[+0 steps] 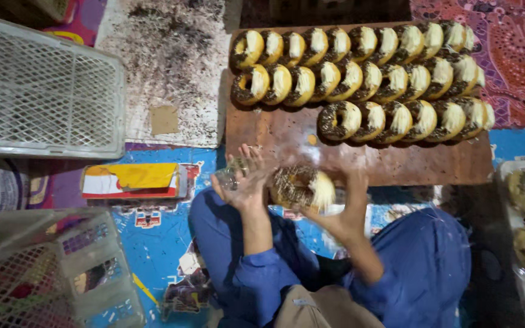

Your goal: The person sits on the floor and individually places ring-shaped pastries into clear plastic bags, then places the sealed bags into a white plastic crate. The person handles the pastries by hand and arranges them in rows within the crate.

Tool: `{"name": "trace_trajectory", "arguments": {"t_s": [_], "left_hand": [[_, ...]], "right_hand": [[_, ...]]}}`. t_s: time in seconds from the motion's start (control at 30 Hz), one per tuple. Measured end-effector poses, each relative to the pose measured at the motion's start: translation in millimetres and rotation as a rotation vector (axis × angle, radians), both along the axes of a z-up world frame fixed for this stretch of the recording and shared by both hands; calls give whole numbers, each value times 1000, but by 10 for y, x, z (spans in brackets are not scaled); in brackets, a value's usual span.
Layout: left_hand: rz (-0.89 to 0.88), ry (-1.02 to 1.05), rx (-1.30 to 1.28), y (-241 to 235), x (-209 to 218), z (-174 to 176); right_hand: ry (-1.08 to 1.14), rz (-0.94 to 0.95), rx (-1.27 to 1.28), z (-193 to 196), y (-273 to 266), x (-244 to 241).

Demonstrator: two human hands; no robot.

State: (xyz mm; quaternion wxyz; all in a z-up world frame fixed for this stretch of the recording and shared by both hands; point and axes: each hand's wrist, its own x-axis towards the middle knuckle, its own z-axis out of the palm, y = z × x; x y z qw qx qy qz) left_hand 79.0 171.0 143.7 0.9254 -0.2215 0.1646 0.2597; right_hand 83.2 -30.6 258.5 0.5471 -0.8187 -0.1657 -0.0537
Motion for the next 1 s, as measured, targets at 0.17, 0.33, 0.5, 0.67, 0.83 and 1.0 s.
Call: {"name": "trace_trajectory", "arguments": {"t_s": [0.17, 0.33, 0.5, 0.67, 0.83, 1.0], "left_hand": [[-116, -325, 256, -752, -270, 185], [-194, -486, 247, -967, -393, 400], [-219, -229, 450, -1081, -459, 435], [-423, 126, 378, -1165, -522, 376], [-122, 577, 1716, -1198, -979, 328], [-771, 15, 1844, -1175, -1248, 552]], "right_hand": [[-266, -161, -254, 39, 163, -547], [-145, 46, -326, -83, 83, -459], [-428, 93, -209, -195, -148, -475], [-933, 143, -311, -247, -527, -504], [-262, 506, -186, -87, -890, -283], [23, 526, -75, 310, -912, -234]]}}
